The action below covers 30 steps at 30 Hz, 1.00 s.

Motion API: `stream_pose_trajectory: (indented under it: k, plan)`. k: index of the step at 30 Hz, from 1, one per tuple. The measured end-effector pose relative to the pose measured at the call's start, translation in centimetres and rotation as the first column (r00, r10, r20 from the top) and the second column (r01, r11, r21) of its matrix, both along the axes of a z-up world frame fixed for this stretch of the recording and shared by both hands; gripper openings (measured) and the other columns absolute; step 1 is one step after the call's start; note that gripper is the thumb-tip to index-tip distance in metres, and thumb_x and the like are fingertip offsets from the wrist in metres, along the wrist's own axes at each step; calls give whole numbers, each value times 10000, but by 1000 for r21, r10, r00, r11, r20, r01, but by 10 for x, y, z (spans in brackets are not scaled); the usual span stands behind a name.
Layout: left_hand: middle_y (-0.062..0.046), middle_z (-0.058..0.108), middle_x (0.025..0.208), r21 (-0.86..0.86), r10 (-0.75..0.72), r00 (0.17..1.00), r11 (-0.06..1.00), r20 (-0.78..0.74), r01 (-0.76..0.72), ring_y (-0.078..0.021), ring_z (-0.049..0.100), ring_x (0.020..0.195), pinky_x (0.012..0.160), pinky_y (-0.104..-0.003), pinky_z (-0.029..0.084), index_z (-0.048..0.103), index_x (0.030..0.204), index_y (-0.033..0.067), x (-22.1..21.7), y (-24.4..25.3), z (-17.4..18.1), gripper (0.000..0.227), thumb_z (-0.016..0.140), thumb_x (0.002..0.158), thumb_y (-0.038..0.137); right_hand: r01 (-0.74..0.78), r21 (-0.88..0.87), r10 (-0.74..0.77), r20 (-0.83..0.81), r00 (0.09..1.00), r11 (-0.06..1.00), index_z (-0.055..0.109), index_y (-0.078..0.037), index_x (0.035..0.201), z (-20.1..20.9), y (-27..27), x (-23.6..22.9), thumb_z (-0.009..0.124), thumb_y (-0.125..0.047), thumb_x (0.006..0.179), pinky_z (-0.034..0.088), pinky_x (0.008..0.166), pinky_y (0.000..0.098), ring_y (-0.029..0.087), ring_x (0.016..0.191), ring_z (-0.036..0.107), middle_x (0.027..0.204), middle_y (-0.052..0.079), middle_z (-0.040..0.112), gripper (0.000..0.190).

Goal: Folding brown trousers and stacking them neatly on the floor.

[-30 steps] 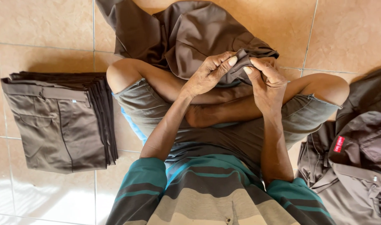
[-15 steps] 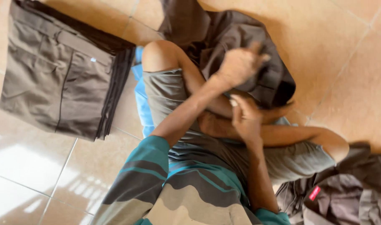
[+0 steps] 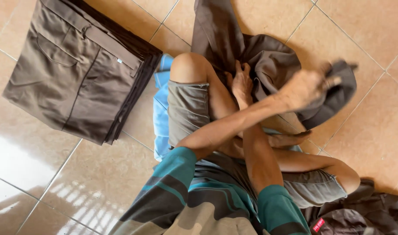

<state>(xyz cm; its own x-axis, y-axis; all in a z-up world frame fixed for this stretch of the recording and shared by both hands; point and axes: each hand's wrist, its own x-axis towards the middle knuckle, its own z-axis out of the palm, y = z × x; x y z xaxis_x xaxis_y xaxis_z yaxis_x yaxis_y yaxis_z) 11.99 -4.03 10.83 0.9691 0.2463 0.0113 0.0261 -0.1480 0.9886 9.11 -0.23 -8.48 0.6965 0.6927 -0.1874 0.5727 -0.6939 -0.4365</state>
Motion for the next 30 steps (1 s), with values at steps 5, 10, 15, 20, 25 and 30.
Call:
stream_pose_trajectory:
  k: [5, 10, 15, 20, 25, 30]
  plan:
    - [-190, 793, 916, -124, 400, 917, 910, 2, -396, -415, 780, 986, 829, -440, 578, 522, 1163, 154, 12, 77, -40, 511, 484, 895, 588, -94, -115, 135, 441, 887, 989, 555, -142, 1462, -131, -82, 65, 611, -135, 944, 473, 960, 462, 362, 1088, 613, 1303, 144, 529, 521]
    - [-231, 759, 862, 25, 695, 719, 719, -11, -694, -520, 705, 818, 722, -560, 501, 503, 1049, 111, 8, 131, -157, 614, 440, 872, 696, 51, -874, 839, 480, 257, 484, 632, -140, 1345, -135, -200, 102, 462, -185, 1043, 376, 1148, 364, 226, 1253, 535, 1259, 37, 641, 350]
    - [0, 413, 688, -48, 680, 652, 679, -334, -733, -178, 476, 611, 564, -406, 416, 443, 826, 113, -39, 135, -203, 582, 428, 884, 692, 1, -523, 164, 270, 949, 852, 729, -53, 955, -20, -239, 90, 582, -111, 889, 546, 789, 571, 477, 908, 711, 965, 225, 747, 171]
    - [-110, 515, 762, -373, 632, 727, 627, -270, -684, -309, 731, 504, 414, -379, 639, 462, 916, 30, -28, 129, -124, 606, 558, 808, 618, 116, -568, 283, 564, 776, 815, 736, -276, 936, -54, -334, 180, 443, -196, 1016, 417, 914, 491, 291, 947, 686, 880, 23, 724, 314]
    - [-219, 681, 1028, -622, 706, 706, 525, -62, -580, -316, 738, 916, 588, -490, 730, 545, 1066, 35, 7, 130, -85, 480, 648, 846, 449, 479, -546, -101, 582, 807, 687, 748, -131, 1358, -9, -404, 219, 341, -476, 1235, -58, 1213, 657, 523, 1424, 421, 1333, 181, 721, 548]
    - [-104, 485, 756, -488, 705, 708, 601, -48, -632, -203, 635, 661, 526, -409, 743, 472, 983, 24, 9, 99, -35, 503, 622, 828, 478, 276, -462, 122, 664, 738, 843, 762, -140, 942, 55, -303, 87, 590, -196, 984, 444, 868, 499, 303, 1044, 602, 968, 106, 707, 185]
